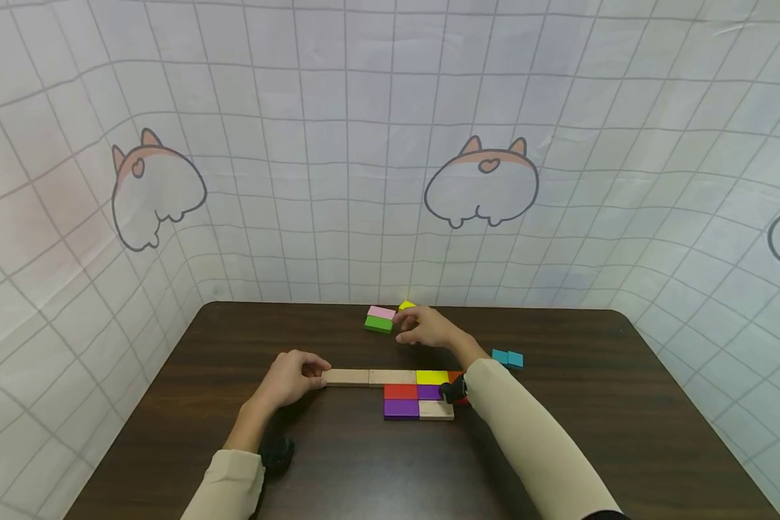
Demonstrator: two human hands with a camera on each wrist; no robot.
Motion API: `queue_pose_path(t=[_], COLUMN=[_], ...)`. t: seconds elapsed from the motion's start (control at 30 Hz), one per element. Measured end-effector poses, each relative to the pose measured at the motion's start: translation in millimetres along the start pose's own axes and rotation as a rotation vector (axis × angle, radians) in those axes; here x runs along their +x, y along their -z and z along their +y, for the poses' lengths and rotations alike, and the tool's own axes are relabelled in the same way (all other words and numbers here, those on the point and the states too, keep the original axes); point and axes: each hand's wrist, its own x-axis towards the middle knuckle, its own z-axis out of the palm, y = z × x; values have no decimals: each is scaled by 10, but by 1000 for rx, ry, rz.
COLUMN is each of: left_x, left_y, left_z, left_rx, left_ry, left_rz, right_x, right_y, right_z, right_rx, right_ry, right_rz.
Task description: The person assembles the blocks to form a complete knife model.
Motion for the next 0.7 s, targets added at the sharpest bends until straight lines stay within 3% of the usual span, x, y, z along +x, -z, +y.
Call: queue_pose_path(t=[0.3,0.7], left_x=[-12,3], left_y=[32,-5], left_z=[-40,-14], left_rx=[2,-6], left_ry=[-22,-33], left_rz=[14,8], right_x=[219,322], right_y=[-121,-199], right_z=[18,-53], right_rx=[7,-7], right_ry=[-27,-85], right_rz=[38,112])
